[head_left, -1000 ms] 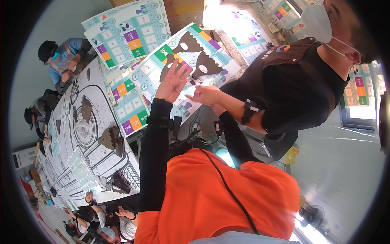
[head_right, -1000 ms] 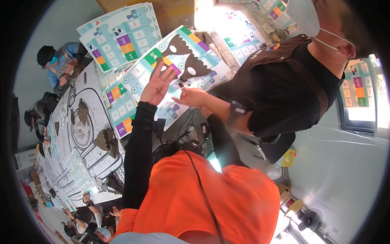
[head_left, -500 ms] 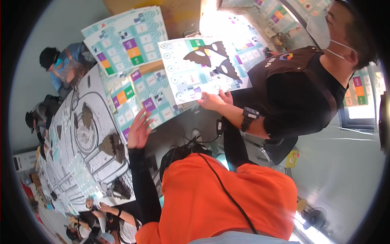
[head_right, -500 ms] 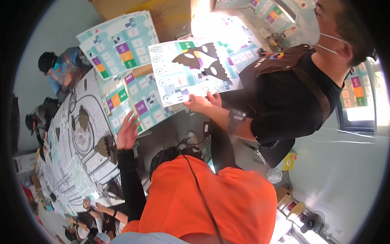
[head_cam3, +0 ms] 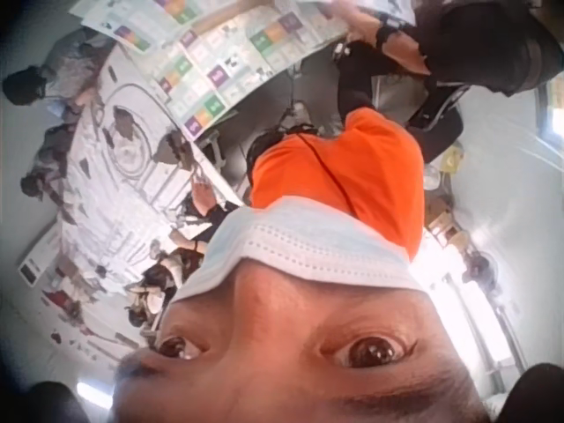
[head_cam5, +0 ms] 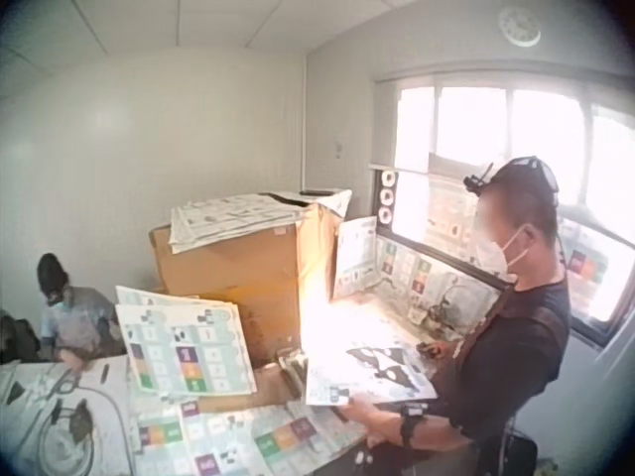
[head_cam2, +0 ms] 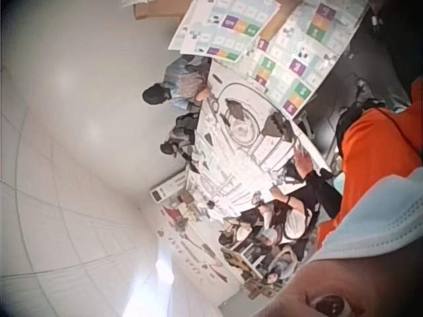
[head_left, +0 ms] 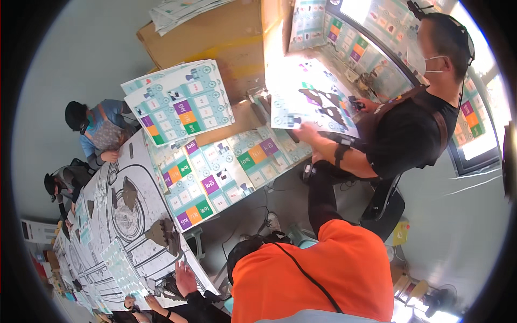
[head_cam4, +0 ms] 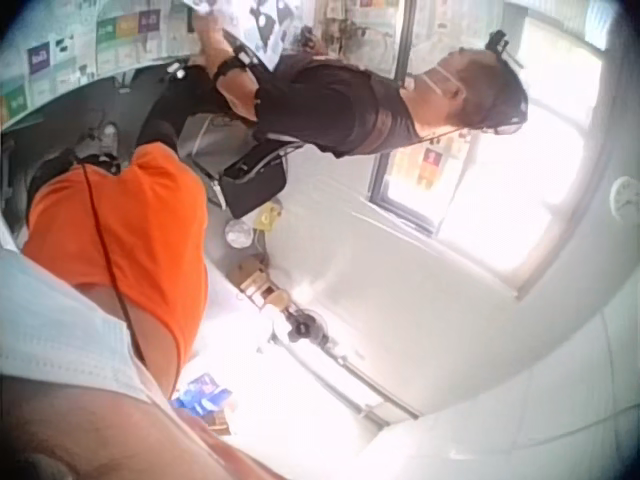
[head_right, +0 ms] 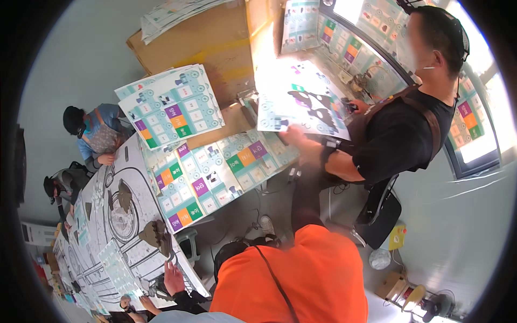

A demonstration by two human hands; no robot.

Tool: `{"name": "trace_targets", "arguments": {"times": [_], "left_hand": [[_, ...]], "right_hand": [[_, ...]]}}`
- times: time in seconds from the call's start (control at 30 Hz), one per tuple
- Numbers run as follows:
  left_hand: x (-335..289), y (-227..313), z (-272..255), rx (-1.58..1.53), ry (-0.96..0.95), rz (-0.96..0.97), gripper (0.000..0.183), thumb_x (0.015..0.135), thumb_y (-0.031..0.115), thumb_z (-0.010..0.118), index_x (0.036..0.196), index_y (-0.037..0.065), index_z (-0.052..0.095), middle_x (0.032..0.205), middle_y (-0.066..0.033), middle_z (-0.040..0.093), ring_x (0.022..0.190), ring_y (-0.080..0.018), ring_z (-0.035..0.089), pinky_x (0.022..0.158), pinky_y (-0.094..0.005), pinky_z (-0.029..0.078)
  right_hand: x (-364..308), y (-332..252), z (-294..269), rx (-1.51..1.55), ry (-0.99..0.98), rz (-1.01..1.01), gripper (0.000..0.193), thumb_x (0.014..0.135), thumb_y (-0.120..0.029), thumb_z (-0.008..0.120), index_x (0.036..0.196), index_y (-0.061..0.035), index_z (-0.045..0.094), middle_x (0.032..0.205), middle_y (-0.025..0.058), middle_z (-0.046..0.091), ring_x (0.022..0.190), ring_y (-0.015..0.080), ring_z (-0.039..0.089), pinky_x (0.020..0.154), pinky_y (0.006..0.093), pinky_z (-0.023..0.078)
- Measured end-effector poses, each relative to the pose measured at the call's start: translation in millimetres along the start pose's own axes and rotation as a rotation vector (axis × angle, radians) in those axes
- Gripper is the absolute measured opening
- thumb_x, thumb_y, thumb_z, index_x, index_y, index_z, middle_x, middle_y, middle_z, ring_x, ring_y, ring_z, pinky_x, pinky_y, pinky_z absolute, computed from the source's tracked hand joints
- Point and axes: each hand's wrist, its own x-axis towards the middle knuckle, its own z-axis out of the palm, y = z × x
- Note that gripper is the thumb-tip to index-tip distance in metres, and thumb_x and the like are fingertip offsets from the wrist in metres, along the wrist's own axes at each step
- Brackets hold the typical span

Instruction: Organizing and stacking precut shoe upper components on a manufacturing table.

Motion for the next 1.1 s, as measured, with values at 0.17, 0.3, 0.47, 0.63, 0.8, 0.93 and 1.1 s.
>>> {"name": "trace_targets", "arguments": {"times": [0.17, 0.3, 0.47, 0.63, 0.8, 0.93, 1.1], "left_hand": [[-48, -2, -93, 0.031, 0.287, 0.154, 0.052, 0.100, 0.027, 0.040, 0.147, 0.010, 0.029, 0.144, -0.0083, 0.035, 0.125, -0.0196, 0.043, 0.100, -0.0310, 0.040], [-62, -49, -189, 0.146, 0.132, 0.223, 0.042, 0.101, 0.028, 0.036, 0.137, 0.008, 0.041, 0.138, -0.0137, 0.047, 0.124, -0.0265, 0.048, 0.106, -0.0400, 0.037], [-61, -41, -153, 0.008, 0.802, 0.091, 0.041, 0.092, 0.035, 0.057, 0.120, 0.005, 0.054, 0.108, -0.0104, 0.060, 0.088, -0.0197, 0.057, 0.074, -0.0353, 0.047], [-90, -17, -293, 0.289, 1.206, 0.199, 0.046, 0.079, 0.044, 0.072, 0.085, -0.001, 0.065, 0.079, -0.0089, 0.061, 0.073, -0.0143, 0.057, 0.060, -0.0319, 0.045], [-63, 41, -350, 1.187, 1.202, 0.187, 0.092, 0.068, 0.056, 0.075, 0.125, -0.011, 0.048, 0.112, -0.0272, 0.060, 0.109, -0.0393, 0.057, 0.095, -0.0425, 0.045], [-14, 69, -229, 1.707, 1.149, 0.380, 0.105, 0.060, 0.054, 0.081, 0.141, 0.005, 0.035, 0.132, -0.0185, 0.050, 0.126, -0.0355, 0.044, 0.103, -0.0509, 0.035], [24, 95, -234, 1.991, 0.854, 0.375, 0.108, 0.060, 0.050, 0.082, 0.143, 0.005, 0.030, 0.137, -0.0142, 0.047, 0.135, -0.0296, 0.035, 0.111, -0.0603, 0.016]], "right_hand": [[-63, 51, -35, -0.797, 0.226, -0.145, 0.025, 0.088, -0.016, 0.062, 0.109, -0.0038, 0.056, 0.086, 0.0090, 0.062, 0.079, 0.0211, 0.064, 0.070, 0.0313, 0.054], [-144, 109, -19, -1.210, 0.100, 0.349, 0.023, 0.091, -0.016, 0.058, 0.111, -0.0045, 0.058, 0.087, 0.0085, 0.064, 0.077, 0.0197, 0.064, 0.070, 0.0318, 0.054], [-186, 156, 0, -1.658, -0.212, 0.757, 0.022, 0.093, -0.020, 0.056, 0.109, -0.0061, 0.060, 0.091, 0.0084, 0.068, 0.080, 0.0185, 0.066, 0.070, 0.0286, 0.052], [-198, 207, 31, -2.009, -0.455, 0.836, 0.019, 0.094, -0.016, 0.053, 0.106, -0.0042, 0.061, 0.086, 0.0081, 0.067, 0.074, 0.0165, 0.066, 0.065, 0.0271, 0.051], [-191, 220, 38, -2.056, -0.525, 0.761, 0.019, 0.093, -0.009, 0.050, 0.105, -0.0002, 0.061, 0.081, 0.0081, 0.066, 0.068, 0.0150, 0.065, 0.059, 0.0245, 0.050], [-221, 223, 60, -2.154, -0.471, 0.599, 0.018, 0.093, -0.011, 0.052, 0.106, -0.0020, 0.061, 0.083, 0.0082, 0.066, 0.068, 0.0159, 0.064, 0.060, 0.0253, 0.050], [-253, 223, 61, -2.199, -0.469, 0.666, 0.016, 0.092, -0.010, 0.052, 0.104, -0.0021, 0.061, 0.082, 0.0074, 0.065, 0.068, 0.0156, 0.064, 0.060, 0.0250, 0.050]]}}
